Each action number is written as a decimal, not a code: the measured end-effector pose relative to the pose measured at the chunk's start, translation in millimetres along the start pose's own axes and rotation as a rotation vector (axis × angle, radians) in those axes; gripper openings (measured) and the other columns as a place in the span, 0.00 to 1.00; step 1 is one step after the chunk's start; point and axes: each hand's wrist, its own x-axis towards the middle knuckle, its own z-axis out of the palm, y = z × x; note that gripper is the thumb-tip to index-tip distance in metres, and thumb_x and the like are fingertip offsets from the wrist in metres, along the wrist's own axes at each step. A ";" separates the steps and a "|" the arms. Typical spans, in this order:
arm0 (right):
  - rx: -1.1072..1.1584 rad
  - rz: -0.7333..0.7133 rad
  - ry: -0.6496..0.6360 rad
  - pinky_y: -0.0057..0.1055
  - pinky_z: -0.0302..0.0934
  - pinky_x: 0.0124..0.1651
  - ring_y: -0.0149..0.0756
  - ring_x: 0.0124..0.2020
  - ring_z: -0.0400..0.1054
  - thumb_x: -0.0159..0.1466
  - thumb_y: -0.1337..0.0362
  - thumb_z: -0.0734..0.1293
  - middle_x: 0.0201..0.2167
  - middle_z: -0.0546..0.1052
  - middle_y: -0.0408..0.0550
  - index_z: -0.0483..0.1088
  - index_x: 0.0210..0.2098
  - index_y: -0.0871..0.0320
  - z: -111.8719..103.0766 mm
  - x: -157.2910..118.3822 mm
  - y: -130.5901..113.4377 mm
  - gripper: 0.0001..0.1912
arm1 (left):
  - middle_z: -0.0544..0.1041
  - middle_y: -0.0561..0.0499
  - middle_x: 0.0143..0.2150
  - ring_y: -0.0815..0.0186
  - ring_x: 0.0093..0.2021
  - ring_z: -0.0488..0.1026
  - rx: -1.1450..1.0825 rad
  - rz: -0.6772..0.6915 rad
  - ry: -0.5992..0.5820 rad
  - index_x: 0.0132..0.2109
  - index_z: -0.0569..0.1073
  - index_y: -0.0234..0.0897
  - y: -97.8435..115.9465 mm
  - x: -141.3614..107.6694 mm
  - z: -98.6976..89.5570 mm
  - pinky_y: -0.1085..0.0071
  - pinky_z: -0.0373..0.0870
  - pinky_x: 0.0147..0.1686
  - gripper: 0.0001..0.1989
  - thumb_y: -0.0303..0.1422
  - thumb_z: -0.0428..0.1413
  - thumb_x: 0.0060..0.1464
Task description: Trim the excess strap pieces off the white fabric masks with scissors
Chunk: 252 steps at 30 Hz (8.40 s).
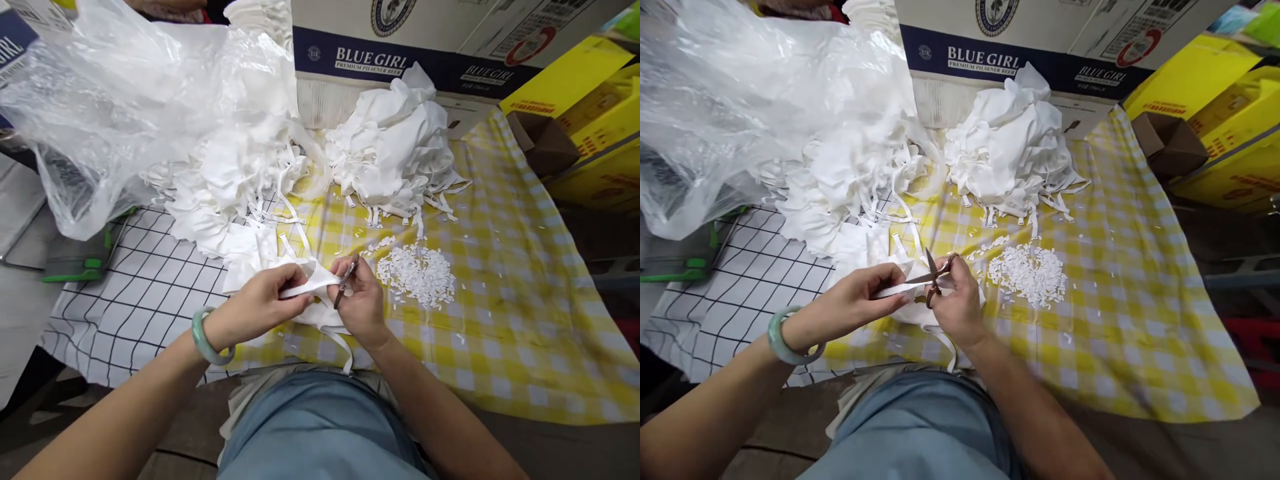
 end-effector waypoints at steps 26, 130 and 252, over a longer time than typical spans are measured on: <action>-0.590 0.090 -0.245 0.33 0.53 0.35 0.36 0.29 0.60 0.51 0.48 0.75 0.23 0.67 0.42 0.59 0.24 0.55 -101.3 -23.7 -20.9 0.24 | 0.65 0.46 0.50 0.66 0.40 0.67 -0.485 0.087 0.221 0.31 0.73 0.36 8.3 42.6 97.6 0.70 0.69 0.38 0.14 0.38 0.52 0.63; -0.397 -0.138 -0.219 0.35 0.63 0.41 0.39 0.37 0.68 0.59 0.66 0.67 0.34 0.74 0.47 0.62 0.34 0.55 -19.9 27.5 -4.4 0.08 | 0.76 0.48 0.34 0.63 0.38 0.74 -0.100 -0.097 0.604 0.33 0.72 0.35 -6.7 121.9 -46.6 0.68 0.70 0.39 0.11 0.37 0.55 0.60; 0.012 0.206 -0.043 0.32 0.71 0.32 0.40 0.29 0.75 0.57 0.60 0.74 0.27 0.80 0.48 0.78 0.29 0.55 -114.3 -62.2 -27.2 0.05 | 0.69 0.40 0.57 0.51 0.59 0.65 0.641 0.437 0.492 0.47 0.73 0.38 -37.7 82.4 -23.0 0.47 0.62 0.59 0.21 0.17 0.48 0.49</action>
